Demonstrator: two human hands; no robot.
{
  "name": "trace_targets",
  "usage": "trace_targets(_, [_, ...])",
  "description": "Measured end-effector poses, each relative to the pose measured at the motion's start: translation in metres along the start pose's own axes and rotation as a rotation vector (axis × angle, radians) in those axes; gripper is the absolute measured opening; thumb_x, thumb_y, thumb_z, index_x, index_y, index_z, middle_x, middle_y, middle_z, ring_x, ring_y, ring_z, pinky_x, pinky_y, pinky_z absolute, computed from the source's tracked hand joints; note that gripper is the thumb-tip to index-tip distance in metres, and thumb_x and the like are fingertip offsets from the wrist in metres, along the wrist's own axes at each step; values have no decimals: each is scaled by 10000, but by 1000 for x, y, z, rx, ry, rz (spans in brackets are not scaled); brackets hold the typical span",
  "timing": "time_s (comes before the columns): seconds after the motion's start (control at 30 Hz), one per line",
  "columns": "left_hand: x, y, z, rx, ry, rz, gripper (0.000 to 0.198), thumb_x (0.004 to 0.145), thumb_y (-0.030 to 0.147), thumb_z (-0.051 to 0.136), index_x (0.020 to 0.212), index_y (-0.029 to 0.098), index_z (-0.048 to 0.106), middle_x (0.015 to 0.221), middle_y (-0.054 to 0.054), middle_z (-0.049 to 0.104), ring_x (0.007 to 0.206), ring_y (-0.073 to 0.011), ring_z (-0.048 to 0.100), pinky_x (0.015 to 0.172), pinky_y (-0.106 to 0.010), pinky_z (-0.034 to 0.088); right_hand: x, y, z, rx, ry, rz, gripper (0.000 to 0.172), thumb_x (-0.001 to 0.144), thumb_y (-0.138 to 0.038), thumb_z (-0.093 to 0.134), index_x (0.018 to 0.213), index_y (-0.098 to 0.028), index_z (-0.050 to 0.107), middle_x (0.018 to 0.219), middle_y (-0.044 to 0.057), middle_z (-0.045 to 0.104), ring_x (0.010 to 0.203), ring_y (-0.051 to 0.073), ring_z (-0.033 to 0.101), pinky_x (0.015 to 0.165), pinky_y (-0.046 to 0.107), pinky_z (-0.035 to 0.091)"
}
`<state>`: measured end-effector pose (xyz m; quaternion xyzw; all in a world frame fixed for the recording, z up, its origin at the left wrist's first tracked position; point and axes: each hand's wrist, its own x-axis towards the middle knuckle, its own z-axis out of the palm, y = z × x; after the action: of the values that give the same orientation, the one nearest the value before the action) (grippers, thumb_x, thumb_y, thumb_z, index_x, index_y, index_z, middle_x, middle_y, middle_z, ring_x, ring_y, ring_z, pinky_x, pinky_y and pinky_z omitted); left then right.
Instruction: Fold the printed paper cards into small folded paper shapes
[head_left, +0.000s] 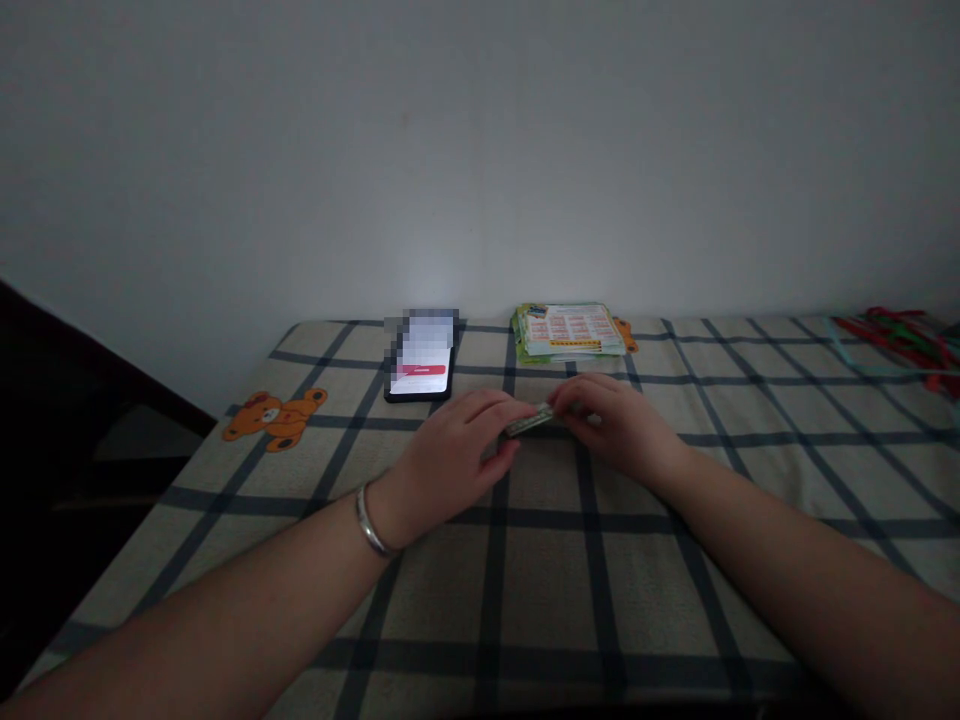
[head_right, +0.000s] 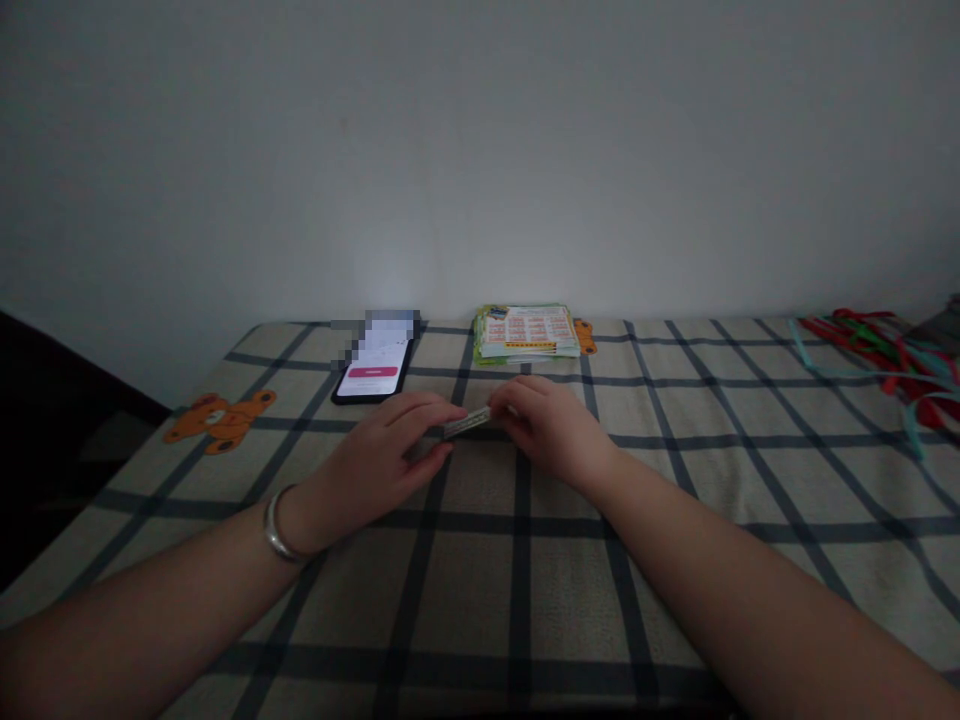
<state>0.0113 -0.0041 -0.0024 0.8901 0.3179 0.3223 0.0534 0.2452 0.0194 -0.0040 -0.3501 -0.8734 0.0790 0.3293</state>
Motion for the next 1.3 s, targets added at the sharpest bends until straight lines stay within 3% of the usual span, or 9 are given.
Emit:
trace_targets(0.17, [2,-1,-1,-51,-97,-66,365,844,184,640,1194,220,544,1185,-47,597,1113,-198,559,971,-390,477,-2,7,4,18,-1,-11,142,809,-67,572,849,-203,581,1161,73,589,1055,193,588,896,363,493])
trace_targets(0.27, [3,-3,-1,-102,-149,-101,450,814,221,697,1228,238,522,1190,-40,604,1105,-201,569,966,-392,480,-3,10,6,-40,-17,-22,156,799,-73,573,865,-210,609,1109,74,549,1006,196,583,865,368,506])
trace_targets(0.4, [3,-5,1,-137,-159,-116,421,820,181,683,1209,235,531,1171,-31,607,1090,-187,572,961,-374,478,-3,8,5,-56,-45,5,229,776,-55,562,941,-213,576,1053,71,531,950,192,577,827,355,516])
trace_targets(0.5, [3,-5,1,-137,-151,-131,383,834,161,657,1194,225,542,1153,-30,608,1065,-178,577,941,-359,484,-3,3,3,-76,-50,14,235,760,-91,603,955,-206,538,1081,84,532,973,208,568,821,358,514])
trace_targets(0.63, [4,-5,1,-137,-144,-164,343,849,150,627,1176,222,553,1134,-25,610,1045,-171,580,934,-351,488,-5,-4,-3,-216,-36,-94,170,769,-153,640,922,-188,575,1114,104,529,951,209,555,765,329,498])
trace_targets(0.77, [4,-6,2,-130,-129,-188,319,854,149,611,1161,219,562,1103,-18,622,1027,-166,588,931,-345,493,-5,-11,-7,-398,-86,-207,117,833,-225,618,946,-210,646,975,65,589,827,183,540,670,297,442])
trace_targets(0.93, [5,-6,3,-116,-107,-218,311,845,125,584,1143,215,572,1092,-20,638,1013,-171,607,927,-354,508,-4,-13,-8,-455,-133,-342,169,924,-255,530,1023,-255,667,907,20,652,802,173,548,633,291,393])
trace_targets(1.13, [4,-8,6,-125,-64,-216,355,854,103,519,1190,215,539,1154,-37,617,991,-162,626,898,-366,534,-4,-12,-6,-507,-168,-352,143,923,-231,526,947,-237,666,864,8,659,737,156,553,562,292,347])
trace_targets(1.3, [3,-11,9,-121,-20,-203,398,864,94,502,1243,214,492,1165,-46,611,1017,-166,621,888,-370,543,-2,-14,-3,-507,-210,-340,149,913,-249,530,927,-223,675,874,32,653,767,177,556,587,300,391])
